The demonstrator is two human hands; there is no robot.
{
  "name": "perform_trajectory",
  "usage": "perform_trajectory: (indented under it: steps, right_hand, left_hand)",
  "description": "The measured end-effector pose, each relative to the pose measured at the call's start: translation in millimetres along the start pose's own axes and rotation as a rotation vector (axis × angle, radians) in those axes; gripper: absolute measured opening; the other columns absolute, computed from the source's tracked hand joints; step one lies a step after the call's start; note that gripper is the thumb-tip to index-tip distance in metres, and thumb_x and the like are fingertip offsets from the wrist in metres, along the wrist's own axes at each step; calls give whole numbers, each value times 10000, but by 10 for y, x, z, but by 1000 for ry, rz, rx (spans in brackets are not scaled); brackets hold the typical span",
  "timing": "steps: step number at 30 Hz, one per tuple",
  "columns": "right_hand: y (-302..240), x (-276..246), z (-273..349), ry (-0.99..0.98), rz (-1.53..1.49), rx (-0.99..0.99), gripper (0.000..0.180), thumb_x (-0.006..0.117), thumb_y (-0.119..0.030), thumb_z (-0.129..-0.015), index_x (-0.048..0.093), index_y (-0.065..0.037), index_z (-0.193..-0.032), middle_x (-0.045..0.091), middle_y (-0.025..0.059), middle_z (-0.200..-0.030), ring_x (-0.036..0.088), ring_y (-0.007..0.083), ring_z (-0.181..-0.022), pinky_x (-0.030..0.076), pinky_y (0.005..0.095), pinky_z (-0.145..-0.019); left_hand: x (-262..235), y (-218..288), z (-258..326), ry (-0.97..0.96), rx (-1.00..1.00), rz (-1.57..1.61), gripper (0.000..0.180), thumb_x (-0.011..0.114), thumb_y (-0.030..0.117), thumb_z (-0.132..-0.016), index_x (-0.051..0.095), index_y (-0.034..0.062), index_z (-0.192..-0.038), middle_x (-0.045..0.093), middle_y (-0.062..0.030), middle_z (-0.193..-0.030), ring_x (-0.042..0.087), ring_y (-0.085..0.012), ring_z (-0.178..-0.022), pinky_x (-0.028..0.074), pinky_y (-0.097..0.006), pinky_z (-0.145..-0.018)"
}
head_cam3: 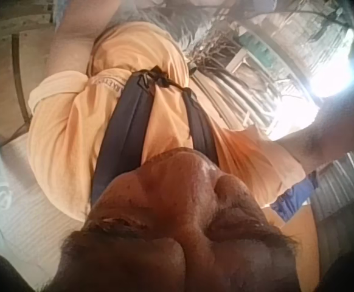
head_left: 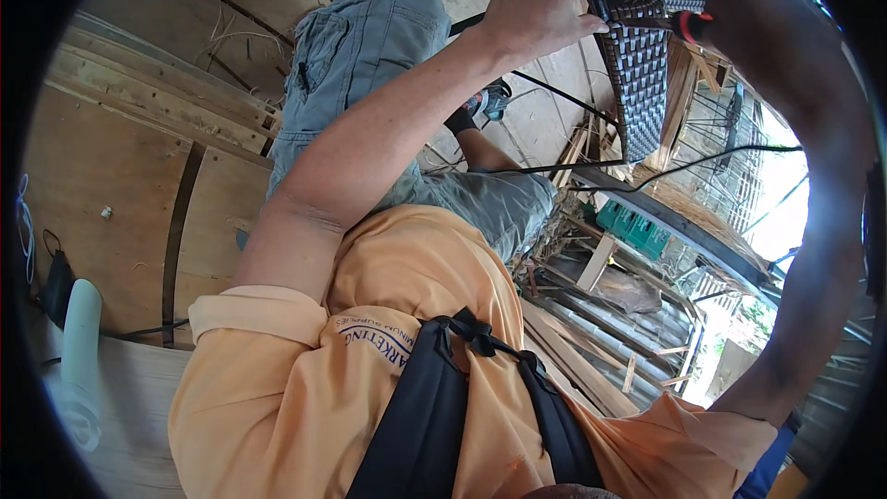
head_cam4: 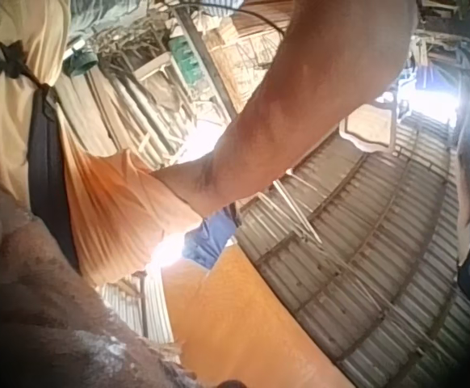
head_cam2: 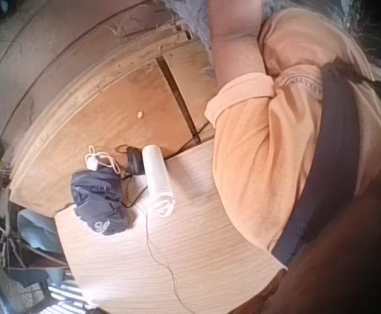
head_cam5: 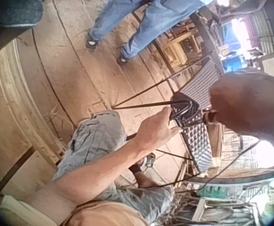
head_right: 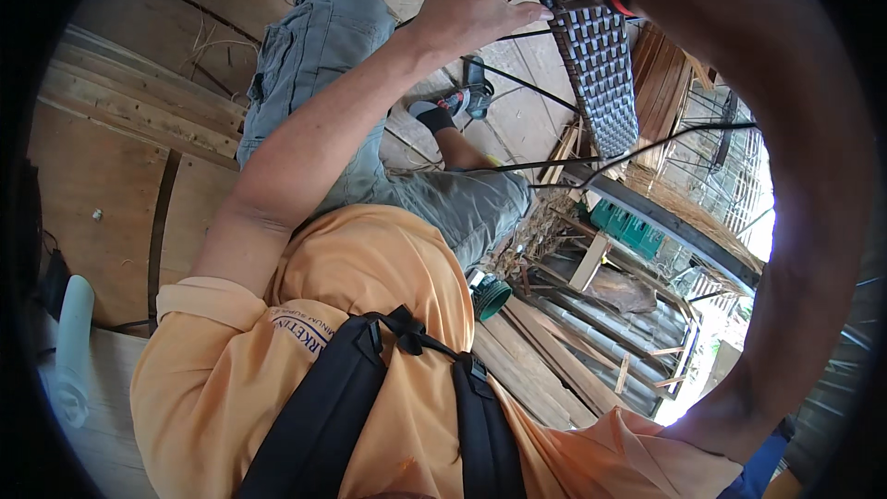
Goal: Repairing the plastic weave of a chair using a heated tool to bond synthetic strands together.
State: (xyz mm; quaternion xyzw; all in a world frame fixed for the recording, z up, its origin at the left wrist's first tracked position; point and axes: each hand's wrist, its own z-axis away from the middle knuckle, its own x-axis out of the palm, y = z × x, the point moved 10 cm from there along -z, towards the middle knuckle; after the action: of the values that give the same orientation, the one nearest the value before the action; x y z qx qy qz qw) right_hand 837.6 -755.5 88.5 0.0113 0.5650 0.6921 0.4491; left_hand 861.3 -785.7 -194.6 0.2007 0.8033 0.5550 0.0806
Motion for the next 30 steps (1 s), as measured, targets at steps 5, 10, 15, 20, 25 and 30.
perform_trajectory:
  steps: [5,10,15,20,25,30]
  right_hand:
    - [179,116,89,-3,-122,115,234,595,-195,-907,630,-41,-1079,629,142,-896,625,239,-785,474,345,-676]
    - [1104,762,1729,113,-581,440,355,583,-221,-914,574,5,-1188,633,121,-1024,570,187,-932,435,340,-853]
    - [1740,2269,3301,59,-851,891,401,571,-236,-910,556,23,-1216,610,88,-1075,527,163,-1017,371,305,-927]
    - [1588,3578,4054,360,-995,1161,342,581,-288,-925,592,-8,-1121,570,37,-872,491,133,-785,404,276,-746]
    - [166,4207,2927,544,-1413,1104,254,585,-230,-920,602,-39,-1086,502,-20,-744,444,78,-641,385,233,-578]
    - [-1178,4275,1888,333,-1985,958,244,584,-279,-916,599,-44,-981,464,-34,-660,407,64,-596,343,236,-519]
  left_hand:
    - [140,-65,-70,-273,-60,-7,502,704,411,-776,591,-9,-1026,665,-179,-815,663,-337,-792,521,-413,-715]
    - [117,-160,-108,-282,-187,-60,540,702,505,-738,656,-17,-867,635,-173,-687,649,-321,-724,498,-397,-674]
    - [273,-283,-167,-524,-377,31,478,715,458,-748,667,-10,-829,611,-79,-669,599,-207,-661,459,-338,-646]
    - [331,-255,-105,-575,-519,160,396,727,446,-775,643,60,-754,494,51,-618,418,-69,-563,343,-261,-516]
    - [335,-344,-71,-471,-522,122,387,717,450,-787,558,123,-653,412,88,-568,335,-34,-497,250,-254,-455]
    - [276,-290,-65,-445,-532,37,337,710,383,-820,565,79,-828,436,56,-615,391,-46,-503,312,-216,-467]
